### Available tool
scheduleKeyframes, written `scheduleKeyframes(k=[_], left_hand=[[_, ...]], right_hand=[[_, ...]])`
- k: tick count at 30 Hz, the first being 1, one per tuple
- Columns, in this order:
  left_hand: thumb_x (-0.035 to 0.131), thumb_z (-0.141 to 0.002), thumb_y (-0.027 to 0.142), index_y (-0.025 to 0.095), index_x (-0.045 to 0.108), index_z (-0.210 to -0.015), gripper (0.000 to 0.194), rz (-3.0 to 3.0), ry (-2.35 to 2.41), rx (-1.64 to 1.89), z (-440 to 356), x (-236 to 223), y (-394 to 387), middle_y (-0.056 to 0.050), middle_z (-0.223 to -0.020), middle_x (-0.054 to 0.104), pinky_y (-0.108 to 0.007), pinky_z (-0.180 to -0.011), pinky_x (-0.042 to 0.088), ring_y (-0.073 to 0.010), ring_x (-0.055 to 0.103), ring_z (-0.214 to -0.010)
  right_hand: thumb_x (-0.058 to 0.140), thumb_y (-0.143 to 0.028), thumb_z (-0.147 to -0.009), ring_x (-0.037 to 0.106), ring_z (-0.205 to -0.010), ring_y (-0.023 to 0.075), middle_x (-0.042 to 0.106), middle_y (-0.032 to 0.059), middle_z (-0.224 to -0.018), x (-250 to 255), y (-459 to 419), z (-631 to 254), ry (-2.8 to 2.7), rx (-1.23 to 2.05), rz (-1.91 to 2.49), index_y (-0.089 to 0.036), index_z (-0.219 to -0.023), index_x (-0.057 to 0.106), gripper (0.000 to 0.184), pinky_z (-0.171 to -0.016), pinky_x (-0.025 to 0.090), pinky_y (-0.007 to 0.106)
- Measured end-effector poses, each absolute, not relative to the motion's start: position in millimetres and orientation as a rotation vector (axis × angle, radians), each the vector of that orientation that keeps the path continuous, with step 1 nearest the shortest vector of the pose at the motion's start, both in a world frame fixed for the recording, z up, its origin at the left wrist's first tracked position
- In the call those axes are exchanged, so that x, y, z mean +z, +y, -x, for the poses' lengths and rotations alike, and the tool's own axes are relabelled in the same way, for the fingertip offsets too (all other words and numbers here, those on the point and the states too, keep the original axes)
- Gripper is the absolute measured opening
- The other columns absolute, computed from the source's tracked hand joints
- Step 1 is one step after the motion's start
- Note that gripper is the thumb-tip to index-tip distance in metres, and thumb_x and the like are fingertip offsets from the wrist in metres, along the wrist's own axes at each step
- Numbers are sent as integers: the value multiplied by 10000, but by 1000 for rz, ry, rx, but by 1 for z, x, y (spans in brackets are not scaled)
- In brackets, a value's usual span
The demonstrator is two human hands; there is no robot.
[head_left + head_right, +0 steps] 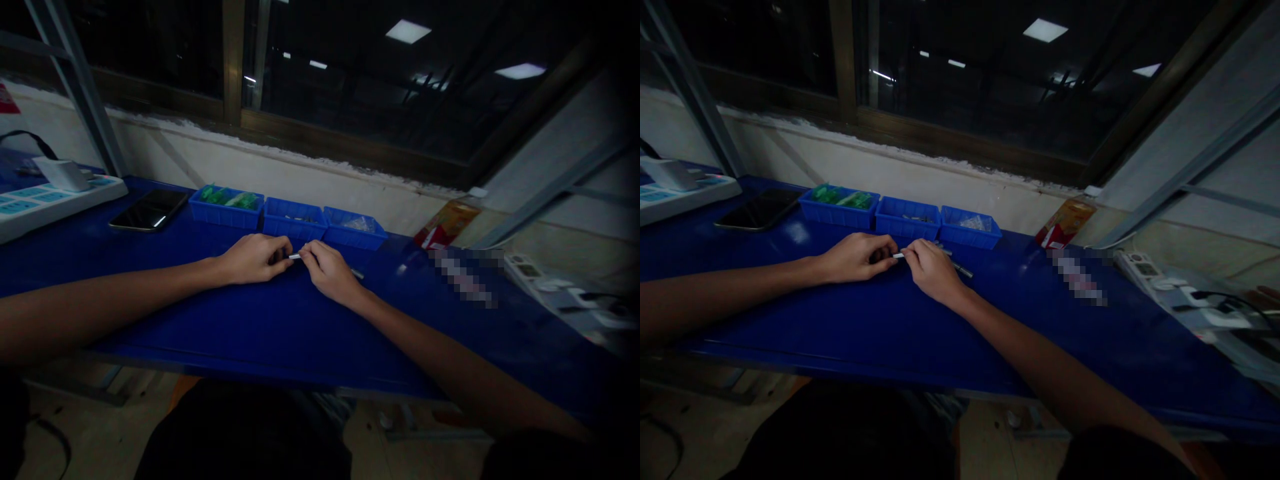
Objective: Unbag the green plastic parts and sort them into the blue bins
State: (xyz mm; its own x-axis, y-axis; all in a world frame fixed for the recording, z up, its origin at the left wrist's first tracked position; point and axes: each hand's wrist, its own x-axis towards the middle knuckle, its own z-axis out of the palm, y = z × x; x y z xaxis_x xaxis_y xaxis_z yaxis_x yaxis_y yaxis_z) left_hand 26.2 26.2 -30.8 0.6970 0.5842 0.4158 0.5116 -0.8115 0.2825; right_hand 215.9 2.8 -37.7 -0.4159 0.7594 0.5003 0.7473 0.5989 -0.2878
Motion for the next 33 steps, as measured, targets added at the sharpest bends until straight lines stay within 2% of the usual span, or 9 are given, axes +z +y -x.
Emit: scheduleKeyframes(k=[2, 6, 10, 13, 20, 23, 26, 29, 33], left_hand=[[454, -812, 288, 157, 549, -895, 182, -2785, 894, 734, -26, -30, 26, -4, -680, 618, -226, -553, 387, -121, 566, -586], [405, -827, 273, 143, 555, -861, 201, -2826, 905, 710, -25, -27, 26, -20, -689, 611, -242, -567, 381, -134, 559, -606], [353, -849, 276, 137, 557, -819, 248, -2888, 909, 671, -25, -27, 28, -26, -668, 590, -249, -563, 374, -140, 541, -601], [337, -861, 280, 138, 554, -805, 265, -2895, 891, 654, -24, -28, 29, -26, -669, 587, -248, -566, 381, -139, 545, -607], [443, -842, 335, 159, 500, -1010, 250, -2796, 846, 730, -25, -31, 27, -10, -730, 616, -222, -545, 400, -127, 573, -619], [415, -863, 328, 162, 514, -990, 231, -2834, 846, 729, -25, -32, 28, -25, -769, 620, -235, -576, 411, -136, 583, -659], [353, -891, 325, 157, 532, -949, 252, -2883, 860, 687, -25, -32, 28, -42, -792, 617, -259, -620, 418, -154, 588, -704], [304, -908, 306, 151, 541, -886, 284, -2906, 871, 644, -26, -30, 28, -44, -764, 604, -262, -627, 415, -156, 582, -696], [281, -911, 299, 144, 539, -825, 314, -2924, 844, 608, -26, -28, 27, -39, -718, 586, -257, -610, 407, -148, 563, -655]], right_hand=[[339, -316, -887, 514, -714, 148, 534, 22, -726, -38, 0, -215, -2242, 53, 1186, -196, -752, 470, 223, -681, 385, 284], [471, -322, -823, 514, -801, 166, 546, 44, -855, -34, -4, -215, -2280, 35, 1113, -182, -951, 465, 190, -737, 390, 302], [450, -248, -829, 495, -835, 178, 539, 53, -875, -31, -6, -217, -2365, -84, 1071, -188, -902, 490, 103, -755, 378, 320], [431, -259, -850, 495, -818, 174, 541, 53, -860, -31, -4, -218, -2380, -124, 1064, -180, -900, 498, 115, -743, 378, 317], [346, -275, -895, 498, -758, 150, 527, 42, -769, -34, 1, -219, -2359, -77, 1079, -166, -805, 506, 215, -709, 385, 290], [329, -271, -899, 497, -752, 147, 522, 36, -759, -34, 0, -219, -2353, -45, 1071, -171, -787, 501, 229, -711, 388, 290], [397, -294, -869, 503, -779, 153, 524, 37, -818, -32, -4, -218, -2311, -19, 1089, -181, -880, 487, 145, -726, 398, 299], [489, -296, -813, 506, -820, 167, 520, 46, -887, -30, -7, -218, -2312, -30, 1081, -188, -962, 462, 186, -739, 409, 310], [454, -231, -824, 508, -841, 165, 522, 53, -915, -29, -7, -219, -2352, -55, 1050, -191, -916, 482, 104, -755, 410, 310]])
